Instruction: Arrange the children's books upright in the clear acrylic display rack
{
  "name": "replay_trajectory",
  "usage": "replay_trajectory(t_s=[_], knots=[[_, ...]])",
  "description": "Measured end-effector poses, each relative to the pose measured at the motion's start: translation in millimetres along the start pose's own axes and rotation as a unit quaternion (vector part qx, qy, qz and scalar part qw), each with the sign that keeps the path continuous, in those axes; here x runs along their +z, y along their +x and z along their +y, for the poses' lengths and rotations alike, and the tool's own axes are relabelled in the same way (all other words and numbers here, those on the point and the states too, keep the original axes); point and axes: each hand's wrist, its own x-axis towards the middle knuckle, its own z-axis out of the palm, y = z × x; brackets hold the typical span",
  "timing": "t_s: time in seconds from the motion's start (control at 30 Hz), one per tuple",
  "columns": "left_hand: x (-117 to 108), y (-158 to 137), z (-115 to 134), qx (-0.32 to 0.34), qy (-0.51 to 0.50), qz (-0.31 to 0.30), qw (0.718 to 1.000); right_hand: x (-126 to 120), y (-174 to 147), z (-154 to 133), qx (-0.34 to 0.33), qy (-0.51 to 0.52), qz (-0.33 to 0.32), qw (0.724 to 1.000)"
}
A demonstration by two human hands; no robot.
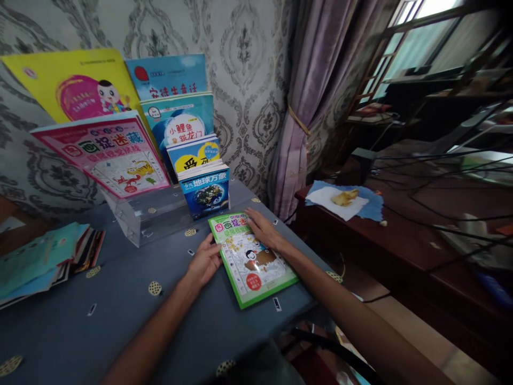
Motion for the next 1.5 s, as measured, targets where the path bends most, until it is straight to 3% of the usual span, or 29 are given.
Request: replay_trajectory(t_s=[0.23, 0.37, 0.6, 0.8, 0.97, 1.5], knots=[[2, -3, 2, 0.015, -0.004, -0.011, 1.000, -8, 5, 2, 0.038, 0.081, 0.052, 0.995], [2, -3, 3, 0.023, -0.003, -0.019, 1.000, -10, 7, -2, 0.093, 0.181, 0.070, 0.977], [3, -4, 5, 0.026, -0.008, -0.013, 1.000, -15, 3, -21, 0.202, 0.434, 0.040, 0.877], [2, -3, 4, 0.023, -0.016, -0.022, 0.999, -21, 4, -30, 0.228, 0.524, -0.012, 0.820], [1, -3, 5, 0.019, -0.014, -0.031, 0.999, -18, 6, -31, 0.239, 0.537, -0.006, 0.809], [2, -6, 6, 0.010, -0.006, -0.033, 0.999, -21, 3, -38, 0.253, 0.521, -0.015, 0.815]])
